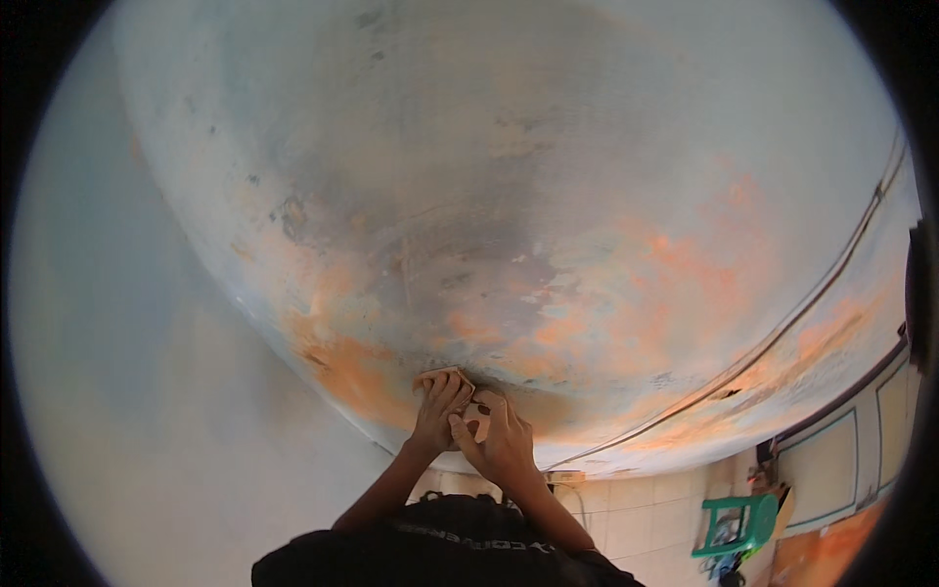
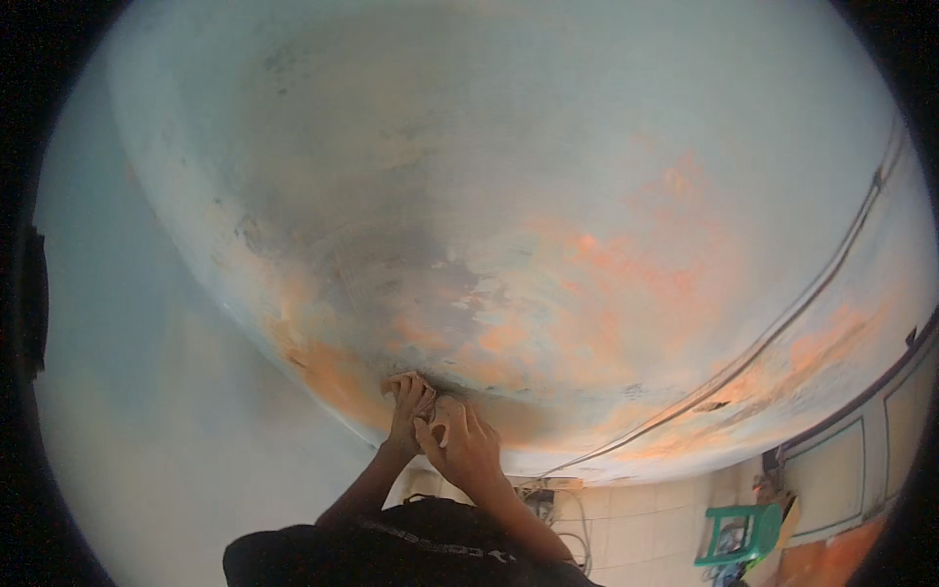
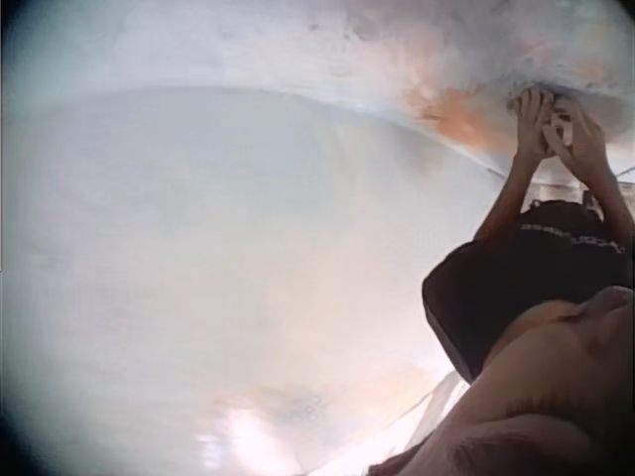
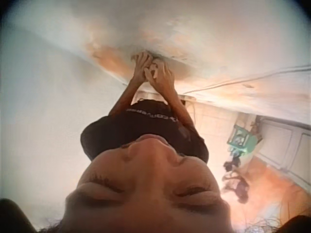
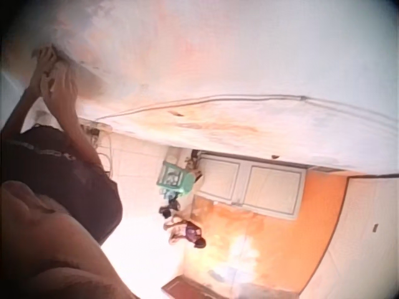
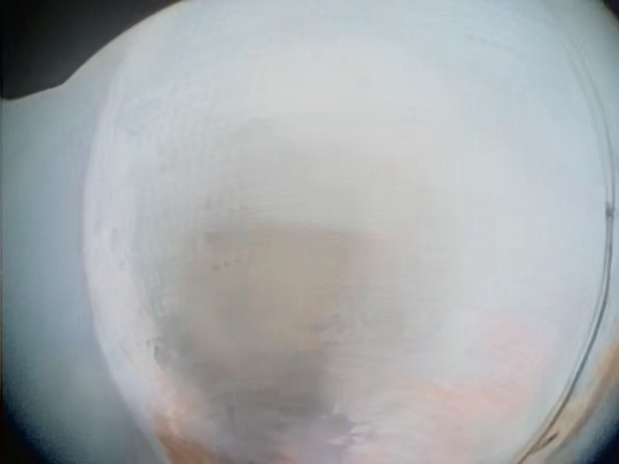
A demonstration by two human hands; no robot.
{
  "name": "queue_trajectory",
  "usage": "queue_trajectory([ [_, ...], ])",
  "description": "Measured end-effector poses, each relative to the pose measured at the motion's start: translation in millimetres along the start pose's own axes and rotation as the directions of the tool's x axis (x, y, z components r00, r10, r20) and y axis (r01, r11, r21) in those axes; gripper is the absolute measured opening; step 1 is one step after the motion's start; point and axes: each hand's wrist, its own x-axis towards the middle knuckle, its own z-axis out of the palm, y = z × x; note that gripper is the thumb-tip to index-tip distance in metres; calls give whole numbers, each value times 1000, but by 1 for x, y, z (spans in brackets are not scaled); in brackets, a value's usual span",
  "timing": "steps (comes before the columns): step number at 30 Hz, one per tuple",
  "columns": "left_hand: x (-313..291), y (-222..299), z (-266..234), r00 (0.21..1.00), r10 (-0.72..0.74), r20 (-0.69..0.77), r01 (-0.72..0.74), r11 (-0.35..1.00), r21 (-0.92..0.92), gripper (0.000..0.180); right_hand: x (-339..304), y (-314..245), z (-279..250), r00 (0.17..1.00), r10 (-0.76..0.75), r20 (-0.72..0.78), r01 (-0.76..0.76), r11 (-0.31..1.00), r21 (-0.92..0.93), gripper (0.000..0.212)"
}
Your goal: The person sands the wall and ceiling with sandpaper by hand.
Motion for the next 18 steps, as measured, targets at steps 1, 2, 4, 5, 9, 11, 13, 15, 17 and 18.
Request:
queue_trajectory([
  [1, 3, 1, -5, 989, -90, 121, 100, 992, -78, 54, 2, 1, 3, 1000, -14, -25, 15, 999, 32, 40],
  [2, 7, 3, -10, 988, -74, 133, 85, 993, -79, 54, 3, 0, 4, 999, -4, -43, 6, 999, 36, 40],
  [4, 9, 8, -15, 985, -116, 126, 138, 973, -187, 56, 0, -2, 8, 998, -1, -63, 7, 996, 89, 38],
  [5, 7, 7, -12, 985, -106, 136, 131, 974, -187, 56, -1, 1, 9, 997, 8, -74, -1, 996, 93, 38],
  [9, -3, 4, -12, 996, -50, 80, 58, 994, -98, 62, -6, 6, 13, 996, 86, -23, -80, 978, 192, 36],
  [11, -2, 5, -16, 992, -73, 105, 82, 993, -84, 63, -3, 3, 10, 996, 71, -44, -61, 977, 203, 36],
  [13, -1, 6, -23, 996, -48, 80, 49, 999, -2, 65, 1, -5, 5, 995, 45, -93, -26, 979, 203, 28],
  [15, 5, 3, -28, 996, -1, 89, 1, 1000, -4, 63, 8, -4, -1, 992, 34, -123, -11, 983, 185, 24],
  [17, 12, 4, -37, 994, 46, 100, -46, 999, -9, 62, 16, 2, -11, 988, 26, -153, -1, 986, 166, 21],
  [18, 17, 5, -40, 996, 61, 62, -64, 997, 38, 60, 22, 10, -17, 946, -113, -303, 131, 990, 42, 21],
])
